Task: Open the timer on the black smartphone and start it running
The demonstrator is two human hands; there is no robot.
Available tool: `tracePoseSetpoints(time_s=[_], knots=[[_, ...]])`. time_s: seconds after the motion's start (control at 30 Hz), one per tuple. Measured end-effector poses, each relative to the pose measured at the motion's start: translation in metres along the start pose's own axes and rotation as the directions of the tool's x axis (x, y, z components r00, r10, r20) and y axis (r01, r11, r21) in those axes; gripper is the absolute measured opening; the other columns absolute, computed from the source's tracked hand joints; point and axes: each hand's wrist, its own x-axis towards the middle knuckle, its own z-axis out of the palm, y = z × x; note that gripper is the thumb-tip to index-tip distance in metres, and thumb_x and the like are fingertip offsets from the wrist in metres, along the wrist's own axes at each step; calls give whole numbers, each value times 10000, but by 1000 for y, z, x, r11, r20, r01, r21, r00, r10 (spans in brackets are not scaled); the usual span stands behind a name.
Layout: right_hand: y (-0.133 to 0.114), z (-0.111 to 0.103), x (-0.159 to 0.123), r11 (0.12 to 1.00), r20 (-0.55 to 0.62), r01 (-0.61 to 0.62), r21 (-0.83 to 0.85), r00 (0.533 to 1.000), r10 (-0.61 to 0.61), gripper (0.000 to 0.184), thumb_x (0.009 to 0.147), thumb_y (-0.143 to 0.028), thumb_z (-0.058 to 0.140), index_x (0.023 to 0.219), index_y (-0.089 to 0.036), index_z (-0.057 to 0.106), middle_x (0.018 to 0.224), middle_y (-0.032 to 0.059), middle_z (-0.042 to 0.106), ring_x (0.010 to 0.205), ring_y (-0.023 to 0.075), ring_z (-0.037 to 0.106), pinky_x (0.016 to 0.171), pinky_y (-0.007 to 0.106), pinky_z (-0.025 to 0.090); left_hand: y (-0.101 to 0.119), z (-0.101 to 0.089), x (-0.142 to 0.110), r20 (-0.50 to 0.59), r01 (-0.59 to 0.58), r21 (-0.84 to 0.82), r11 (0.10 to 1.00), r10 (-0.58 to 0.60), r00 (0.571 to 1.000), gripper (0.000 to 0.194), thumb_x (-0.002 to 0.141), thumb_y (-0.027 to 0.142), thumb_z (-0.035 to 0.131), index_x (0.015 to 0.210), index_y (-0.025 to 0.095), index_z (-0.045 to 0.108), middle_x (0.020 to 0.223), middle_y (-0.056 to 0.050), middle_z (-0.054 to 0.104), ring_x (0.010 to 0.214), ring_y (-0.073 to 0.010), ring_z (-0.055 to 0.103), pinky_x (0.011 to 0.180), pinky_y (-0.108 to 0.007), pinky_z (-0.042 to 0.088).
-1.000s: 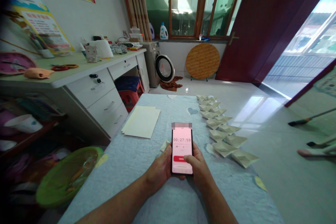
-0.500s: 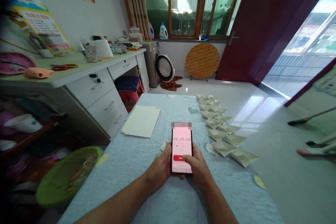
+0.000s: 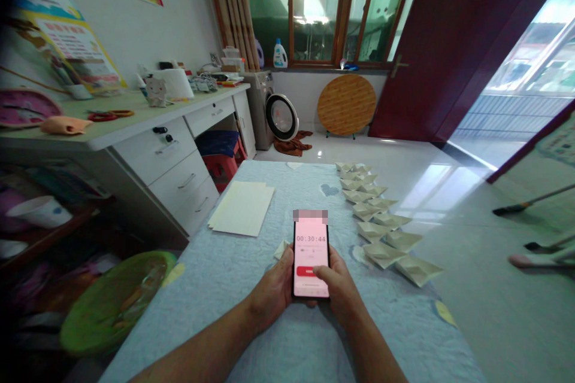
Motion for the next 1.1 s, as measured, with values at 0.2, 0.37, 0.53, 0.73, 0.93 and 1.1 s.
tracePoseSetpoints(time_s=[0.2,0.37,0.53,0.73,0.93,1.1], knots=[[0,-1,1,1000,16,-10,4,1000,10,497,621,-200,663,1115,-167,613,822,70,726,499,187,627,315,246,473,-1,0,1,2,-4,38,999,4,1000,478,974,581,394,1237,199,510,1147,-135,662,859,-236,701,509,-237,530],[3,-3,4,1000,8,-1,9,1000,1,493,607,-190,657,1098,-169,627,824,67,726,524,190,637,342,254,493,-3,-2,2,-1,-6,21,1000,6,1000,482,971,582,405,1250,205,516,1122,-129,668,820,-219,700,520,-237,524],[8,-6,6,1000,-5,5,3,1000,-5,546,609,-204,662,1152,-179,603,818,60,724,488,177,616,333,247,471,-2,-1,1,0,4,26,1000,-4,1000,503,965,594,408,1260,200,515,1128,-132,667,860,-230,694,558,-255,535],[5,-4,4,1000,-5,-6,-1,1000,6,561,610,-200,672,1166,-190,590,866,66,732,562,185,648,413,261,515,-1,0,1,2,6,36,999,-6,1000,507,966,603,389,1261,206,500,1128,-127,665,861,-225,692,525,-225,504],[3,0,2,1000,25,-17,-4,1000,17,584,618,-194,634,1197,-172,566,823,59,717,459,154,589,315,232,453,-2,0,3,15,-8,38,999,7,1000,500,971,591,381,1262,201,496,1141,-131,660,904,-245,687,529,-234,501],[5,-2,4,1000,26,-8,-5,1000,8,603,616,-184,619,1215,-166,550,828,61,712,481,171,605,305,236,453,-4,-3,4,16,5,38,999,-6,1000,532,974,603,353,1289,194,481,1157,-150,656,889,-247,689,514,-226,488]])
